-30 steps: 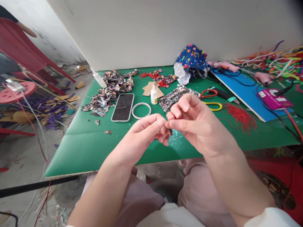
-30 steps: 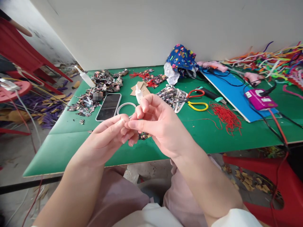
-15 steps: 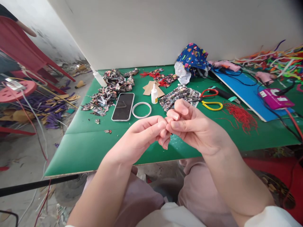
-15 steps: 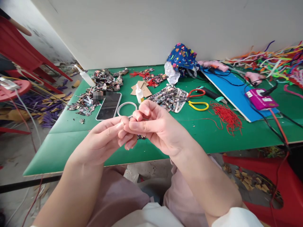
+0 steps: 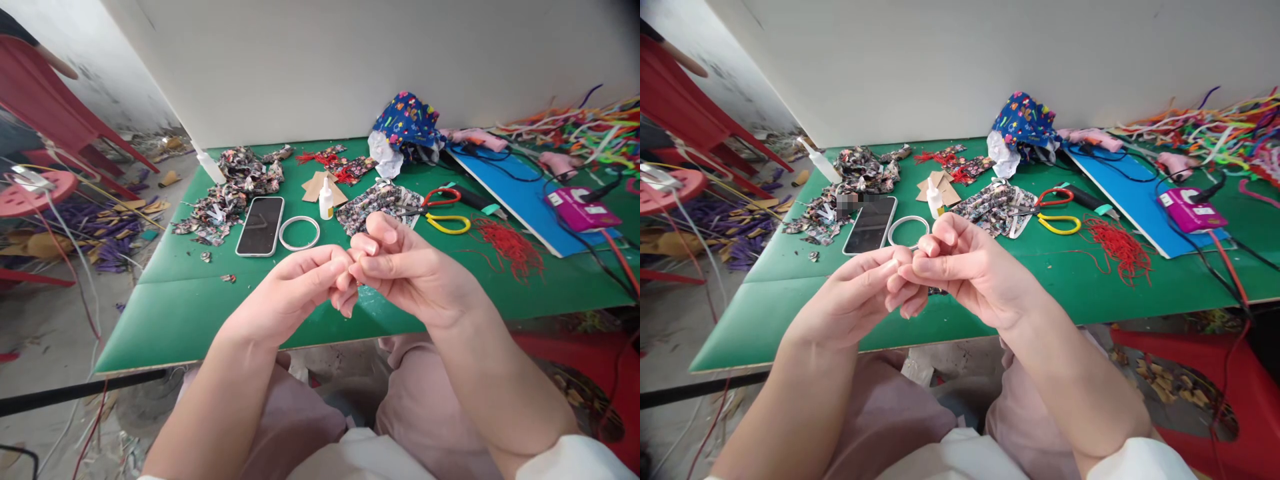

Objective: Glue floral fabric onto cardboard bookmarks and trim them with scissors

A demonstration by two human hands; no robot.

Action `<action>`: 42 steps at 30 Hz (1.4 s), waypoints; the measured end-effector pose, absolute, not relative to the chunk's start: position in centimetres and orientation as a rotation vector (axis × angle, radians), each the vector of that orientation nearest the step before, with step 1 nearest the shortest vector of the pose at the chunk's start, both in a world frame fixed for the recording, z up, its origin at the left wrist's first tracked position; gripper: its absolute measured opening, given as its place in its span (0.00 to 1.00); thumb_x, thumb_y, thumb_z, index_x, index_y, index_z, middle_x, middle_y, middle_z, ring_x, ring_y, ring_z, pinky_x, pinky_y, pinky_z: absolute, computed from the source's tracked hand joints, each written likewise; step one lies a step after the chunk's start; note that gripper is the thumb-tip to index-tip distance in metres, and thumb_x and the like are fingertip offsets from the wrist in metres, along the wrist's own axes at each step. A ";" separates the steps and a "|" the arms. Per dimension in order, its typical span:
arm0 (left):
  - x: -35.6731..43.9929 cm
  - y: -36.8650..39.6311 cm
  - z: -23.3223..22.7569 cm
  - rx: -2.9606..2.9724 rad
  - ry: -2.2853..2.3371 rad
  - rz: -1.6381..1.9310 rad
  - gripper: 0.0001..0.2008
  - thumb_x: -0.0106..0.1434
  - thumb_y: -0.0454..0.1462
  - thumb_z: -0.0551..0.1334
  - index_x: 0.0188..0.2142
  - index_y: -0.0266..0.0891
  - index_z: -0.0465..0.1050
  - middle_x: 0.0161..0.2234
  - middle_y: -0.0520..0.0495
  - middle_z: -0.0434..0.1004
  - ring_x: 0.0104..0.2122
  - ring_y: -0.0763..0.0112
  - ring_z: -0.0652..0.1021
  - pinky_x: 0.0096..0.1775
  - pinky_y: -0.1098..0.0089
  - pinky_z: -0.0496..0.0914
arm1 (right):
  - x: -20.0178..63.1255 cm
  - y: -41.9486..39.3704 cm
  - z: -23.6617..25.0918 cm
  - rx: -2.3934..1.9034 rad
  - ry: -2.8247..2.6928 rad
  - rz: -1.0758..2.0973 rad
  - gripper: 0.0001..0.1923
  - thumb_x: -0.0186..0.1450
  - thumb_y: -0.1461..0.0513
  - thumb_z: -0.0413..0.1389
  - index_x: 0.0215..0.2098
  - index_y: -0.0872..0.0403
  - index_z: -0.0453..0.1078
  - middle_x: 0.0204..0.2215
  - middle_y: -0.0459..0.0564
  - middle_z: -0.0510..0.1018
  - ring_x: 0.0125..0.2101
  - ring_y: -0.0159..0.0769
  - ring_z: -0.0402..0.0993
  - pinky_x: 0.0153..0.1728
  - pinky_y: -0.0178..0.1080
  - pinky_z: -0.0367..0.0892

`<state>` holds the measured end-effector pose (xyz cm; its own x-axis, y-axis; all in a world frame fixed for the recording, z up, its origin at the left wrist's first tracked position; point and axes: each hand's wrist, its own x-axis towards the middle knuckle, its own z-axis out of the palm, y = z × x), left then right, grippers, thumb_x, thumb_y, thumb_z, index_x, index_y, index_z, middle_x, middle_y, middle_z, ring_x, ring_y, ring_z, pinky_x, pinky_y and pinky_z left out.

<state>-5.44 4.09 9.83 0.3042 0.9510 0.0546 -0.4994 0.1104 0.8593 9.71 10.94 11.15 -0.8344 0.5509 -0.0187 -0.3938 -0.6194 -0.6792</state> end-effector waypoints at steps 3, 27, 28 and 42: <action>-5.4 4.2 9.8 0.937 0.623 1.185 0.12 0.65 0.37 0.55 0.25 0.34 0.65 0.21 0.54 0.61 0.25 0.78 0.69 0.30 0.75 0.64 | 9.7 10.9 11.1 -0.316 -0.964 2.391 0.17 0.56 0.75 0.57 0.25 0.54 0.53 0.24 0.36 0.66 0.28 0.22 0.72 0.33 0.29 0.72; -5.9 4.0 9.8 1.023 0.626 1.159 0.10 0.65 0.36 0.56 0.28 0.35 0.68 0.21 0.53 0.66 0.24 0.79 0.69 0.30 0.75 0.66 | 9.6 11.0 11.0 -0.298 -0.872 2.492 0.18 0.54 0.76 0.58 0.23 0.54 0.54 0.23 0.36 0.68 0.27 0.20 0.73 0.35 0.26 0.73; -5.9 4.0 9.8 1.031 0.624 1.158 0.10 0.65 0.36 0.56 0.28 0.35 0.68 0.21 0.53 0.66 0.24 0.79 0.69 0.31 0.75 0.66 | 9.6 11.0 11.1 -0.296 -0.866 2.495 0.18 0.54 0.76 0.59 0.23 0.54 0.54 0.23 0.36 0.68 0.27 0.19 0.73 0.34 0.25 0.72; -5.5 4.0 9.9 1.062 0.700 1.210 0.12 0.64 0.39 0.57 0.26 0.36 0.66 0.20 0.54 0.62 0.23 0.79 0.66 0.30 0.75 0.65 | 9.5 10.9 11.4 -0.316 -0.923 2.446 0.19 0.54 0.75 0.59 0.22 0.54 0.53 0.23 0.36 0.68 0.27 0.22 0.74 0.33 0.28 0.74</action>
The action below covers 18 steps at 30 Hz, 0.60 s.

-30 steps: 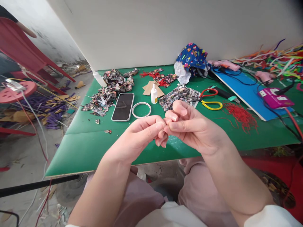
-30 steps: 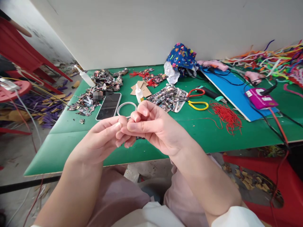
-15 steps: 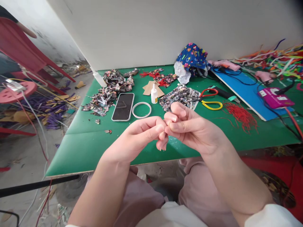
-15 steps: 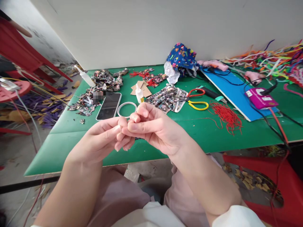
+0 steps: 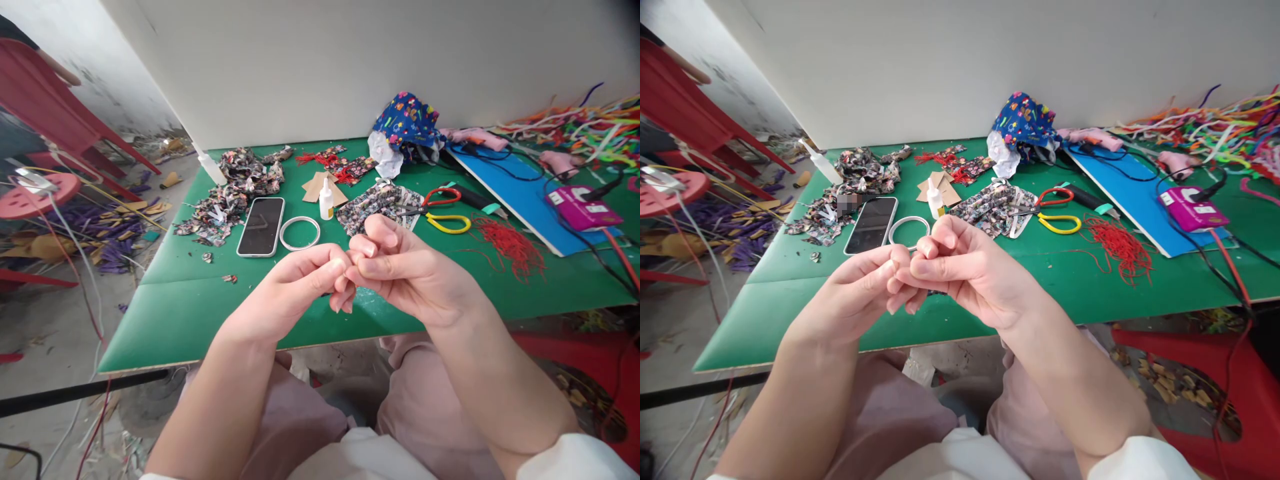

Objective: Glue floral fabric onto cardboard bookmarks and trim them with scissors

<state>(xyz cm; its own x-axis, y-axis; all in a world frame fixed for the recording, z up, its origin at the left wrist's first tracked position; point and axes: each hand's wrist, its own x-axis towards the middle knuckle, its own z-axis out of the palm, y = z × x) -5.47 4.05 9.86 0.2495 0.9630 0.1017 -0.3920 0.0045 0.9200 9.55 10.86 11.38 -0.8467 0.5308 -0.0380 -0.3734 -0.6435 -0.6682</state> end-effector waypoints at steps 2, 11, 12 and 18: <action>-5.5 4.1 9.8 1.078 0.709 1.215 0.12 0.64 0.39 0.57 0.26 0.36 0.66 0.20 0.54 0.63 0.22 0.79 0.66 0.30 0.75 0.65 | 9.5 10.8 11.4 -0.329 -0.921 2.443 0.19 0.54 0.75 0.59 0.22 0.54 0.53 0.22 0.36 0.68 0.26 0.21 0.73 0.33 0.27 0.73; -5.8 4.1 9.6 1.091 0.663 1.179 0.10 0.64 0.38 0.56 0.27 0.36 0.68 0.20 0.53 0.66 0.23 0.78 0.69 0.30 0.74 0.65 | 9.7 10.9 11.4 -0.330 -0.863 2.483 0.18 0.53 0.75 0.59 0.22 0.54 0.54 0.23 0.36 0.68 0.28 0.20 0.73 0.35 0.25 0.72; -5.7 4.1 9.5 1.089 0.666 1.178 0.10 0.64 0.38 0.56 0.27 0.36 0.67 0.20 0.53 0.66 0.23 0.77 0.69 0.30 0.74 0.65 | 9.7 10.9 11.4 -0.333 -0.857 2.483 0.18 0.53 0.75 0.59 0.22 0.54 0.54 0.23 0.36 0.68 0.28 0.19 0.73 0.35 0.25 0.72; -5.5 4.3 9.3 1.080 0.626 1.210 0.10 0.64 0.37 0.56 0.27 0.36 0.66 0.20 0.54 0.64 0.23 0.78 0.69 0.29 0.75 0.65 | 9.8 11.0 11.3 -0.321 -0.874 2.452 0.19 0.53 0.75 0.60 0.22 0.54 0.54 0.23 0.36 0.68 0.28 0.19 0.74 0.36 0.25 0.73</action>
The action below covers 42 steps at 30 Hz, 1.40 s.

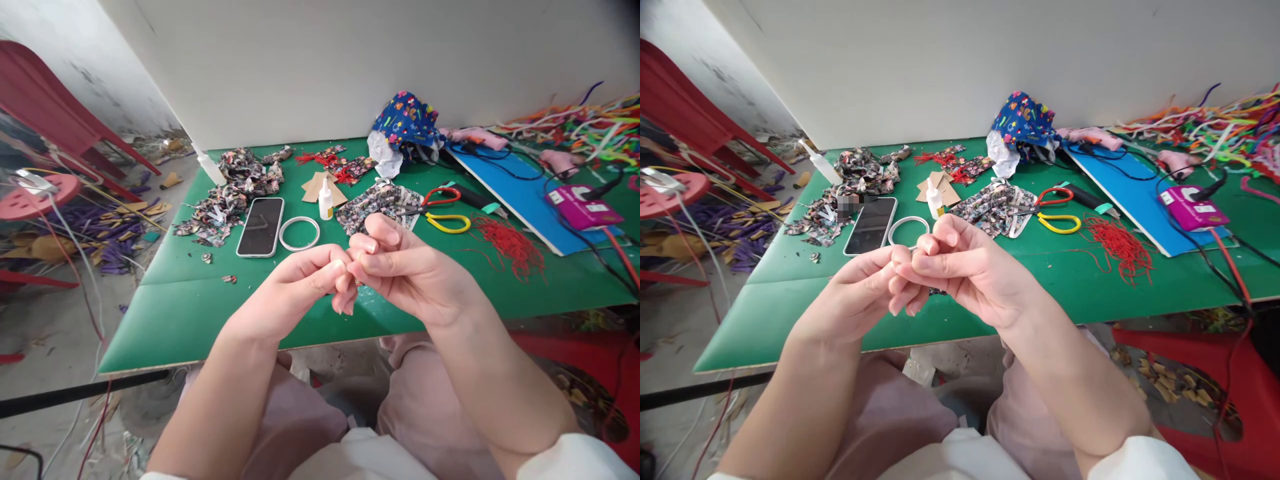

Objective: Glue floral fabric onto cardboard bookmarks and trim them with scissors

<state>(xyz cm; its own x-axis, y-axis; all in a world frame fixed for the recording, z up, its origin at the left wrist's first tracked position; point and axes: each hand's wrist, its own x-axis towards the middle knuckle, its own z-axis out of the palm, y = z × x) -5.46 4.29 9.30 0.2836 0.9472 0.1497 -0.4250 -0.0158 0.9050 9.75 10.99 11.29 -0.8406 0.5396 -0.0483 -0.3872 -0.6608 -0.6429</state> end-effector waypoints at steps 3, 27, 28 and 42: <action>-5.5 4.3 9.3 1.078 0.630 1.202 0.11 0.64 0.38 0.56 0.26 0.36 0.65 0.20 0.54 0.64 0.24 0.78 0.69 0.29 0.75 0.65 | 9.7 11.0 11.3 -0.312 -0.923 2.441 0.19 0.54 0.74 0.60 0.22 0.54 0.53 0.23 0.36 0.68 0.28 0.21 0.74 0.35 0.28 0.74; -4.9 4.9 8.7 0.850 0.502 1.189 0.13 0.66 0.38 0.53 0.25 0.36 0.62 0.20 0.54 0.59 0.24 0.77 0.70 0.29 0.75 0.66 | 9.6 10.7 11.4 -0.442 -1.318 1.916 0.13 0.55 0.69 0.60 0.27 0.52 0.59 0.26 0.38 0.69 0.30 0.25 0.75 0.31 0.30 0.75; -4.7 4.9 8.6 0.801 0.481 1.172 0.13 0.66 0.39 0.53 0.25 0.36 0.62 0.20 0.54 0.59 0.23 0.76 0.70 0.28 0.74 0.66 | 9.6 10.5 11.4 -0.474 -1.453 1.715 0.10 0.57 0.68 0.60 0.29 0.51 0.62 0.28 0.40 0.71 0.32 0.27 0.75 0.31 0.32 0.75; -4.4 4.6 9.1 0.575 0.394 1.064 0.15 0.67 0.38 0.49 0.25 0.37 0.62 0.19 0.54 0.57 0.22 0.76 0.71 0.30 0.73 0.67 | 10.2 11.0 11.3 -0.290 -2.178 0.160 0.09 0.64 0.68 0.51 0.38 0.55 0.72 0.32 0.50 0.79 0.35 0.33 0.75 0.38 0.38 0.73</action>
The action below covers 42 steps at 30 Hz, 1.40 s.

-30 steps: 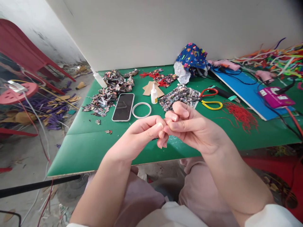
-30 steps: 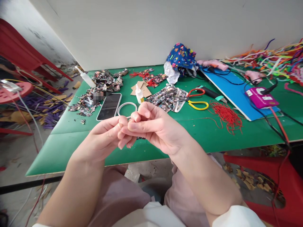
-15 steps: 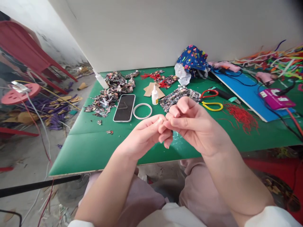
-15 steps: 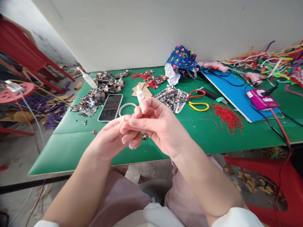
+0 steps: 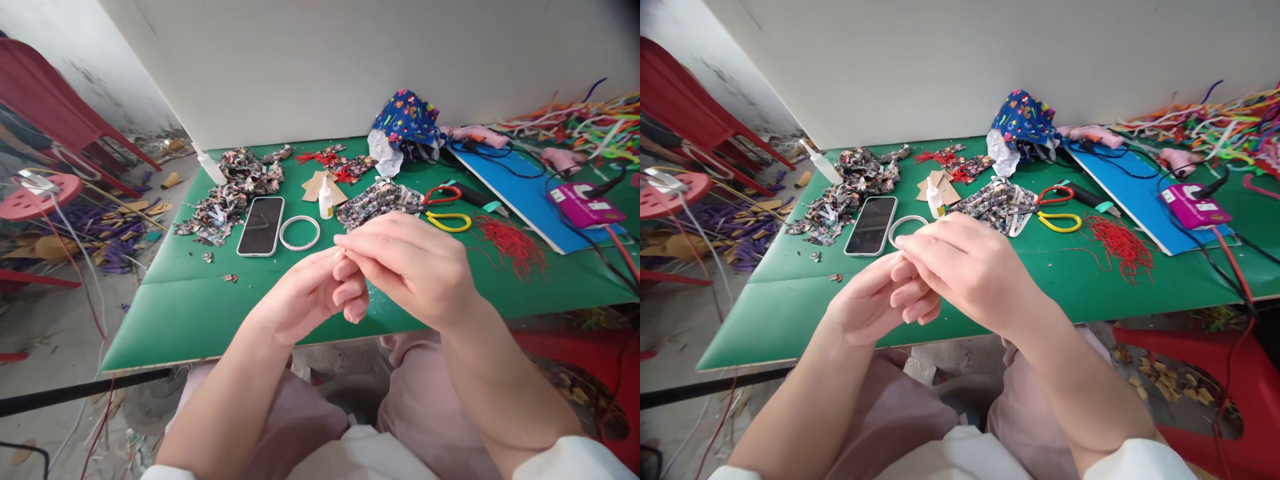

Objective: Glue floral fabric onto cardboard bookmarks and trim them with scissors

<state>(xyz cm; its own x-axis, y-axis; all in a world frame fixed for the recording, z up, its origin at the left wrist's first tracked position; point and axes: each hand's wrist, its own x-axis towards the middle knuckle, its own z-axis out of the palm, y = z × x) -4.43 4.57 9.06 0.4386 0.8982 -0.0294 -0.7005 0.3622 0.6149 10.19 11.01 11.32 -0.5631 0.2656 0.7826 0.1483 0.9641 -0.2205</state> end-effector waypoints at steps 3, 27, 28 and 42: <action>-4.4 4.6 9.2 0.542 0.437 1.065 0.14 0.67 0.38 0.50 0.25 0.37 0.62 0.19 0.55 0.57 0.22 0.76 0.70 0.30 0.74 0.67 | 10.3 11.2 11.2 -0.301 -2.212 0.104 0.08 0.64 0.68 0.51 0.37 0.55 0.72 0.31 0.50 0.79 0.34 0.34 0.74 0.37 0.39 0.73; -4.4 4.3 10.0 0.433 0.344 1.033 0.14 0.66 0.41 0.51 0.26 0.38 0.62 0.18 0.56 0.55 0.19 0.77 0.66 0.26 0.74 0.66 | 9.8 12.0 10.1 -0.373 -2.166 0.303 0.07 0.65 0.67 0.50 0.36 0.54 0.70 0.33 0.49 0.78 0.35 0.33 0.73 0.39 0.37 0.69; -4.3 4.3 10.0 0.439 0.346 1.051 0.14 0.65 0.43 0.53 0.27 0.38 0.63 0.19 0.56 0.58 0.20 0.77 0.67 0.26 0.74 0.66 | 9.7 12.1 10.1 -0.388 -2.162 0.295 0.07 0.65 0.66 0.50 0.35 0.54 0.71 0.32 0.49 0.78 0.35 0.33 0.73 0.38 0.37 0.69; -3.8 4.8 9.2 0.484 0.657 1.558 0.15 0.50 0.30 0.69 0.30 0.41 0.63 0.25 0.59 0.76 0.26 0.80 0.76 0.28 0.81 0.69 | 9.9 11.7 10.8 -0.462 -2.109 0.525 0.06 0.64 0.65 0.52 0.34 0.55 0.72 0.32 0.47 0.79 0.35 0.31 0.74 0.39 0.35 0.69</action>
